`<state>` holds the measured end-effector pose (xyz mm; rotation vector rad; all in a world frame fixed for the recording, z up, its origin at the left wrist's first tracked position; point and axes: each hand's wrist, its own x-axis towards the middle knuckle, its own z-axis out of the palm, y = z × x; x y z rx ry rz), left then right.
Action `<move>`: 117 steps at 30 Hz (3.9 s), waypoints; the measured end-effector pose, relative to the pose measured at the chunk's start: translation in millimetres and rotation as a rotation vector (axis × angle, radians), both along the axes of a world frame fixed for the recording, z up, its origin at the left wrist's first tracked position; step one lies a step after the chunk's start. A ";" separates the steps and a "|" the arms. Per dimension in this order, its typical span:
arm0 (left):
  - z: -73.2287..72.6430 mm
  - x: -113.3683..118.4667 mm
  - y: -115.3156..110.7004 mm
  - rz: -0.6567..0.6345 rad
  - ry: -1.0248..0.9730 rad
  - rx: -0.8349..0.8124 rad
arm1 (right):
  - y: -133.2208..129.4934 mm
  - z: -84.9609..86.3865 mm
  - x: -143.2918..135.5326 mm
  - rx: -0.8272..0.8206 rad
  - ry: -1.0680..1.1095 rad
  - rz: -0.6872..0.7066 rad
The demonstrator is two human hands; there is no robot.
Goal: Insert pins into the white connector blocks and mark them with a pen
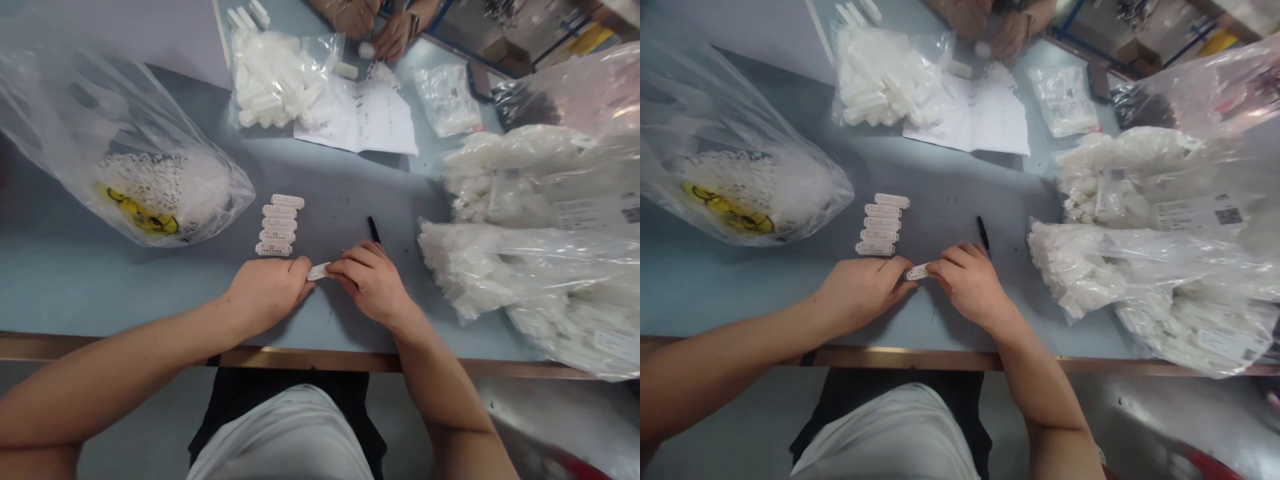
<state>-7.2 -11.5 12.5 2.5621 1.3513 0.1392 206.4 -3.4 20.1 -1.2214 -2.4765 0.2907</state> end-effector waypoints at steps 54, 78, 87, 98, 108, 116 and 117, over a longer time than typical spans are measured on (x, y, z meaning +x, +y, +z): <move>22.5 11.3 6.8 0.552 -1.448 -1.356 | -22.9 6.6 -37.3 0.185 -0.014 -0.057; 14.5 -0.9 9.8 0.103 0.017 -0.289 | -4.5 9.4 -2.6 -0.113 0.247 -0.177; 3.0 0.2 4.2 -0.003 0.092 -0.101 | -5.3 5.3 -2.2 -0.161 0.257 -0.131; -0.7 0.0 2.0 0.000 0.039 0.017 | -4.4 -2.9 -6.6 -0.048 0.182 -0.026; -3.0 0.2 1.3 -0.012 0.012 0.034 | -6.3 -5.3 -6.4 -0.012 0.109 0.033; -2.1 0.3 0.3 -0.017 0.006 0.032 | -8.7 -4.0 -4.7 0.031 0.025 0.065; -2.3 0.3 0.1 -0.019 0.007 0.028 | -9.0 -3.5 -4.8 0.034 0.019 0.068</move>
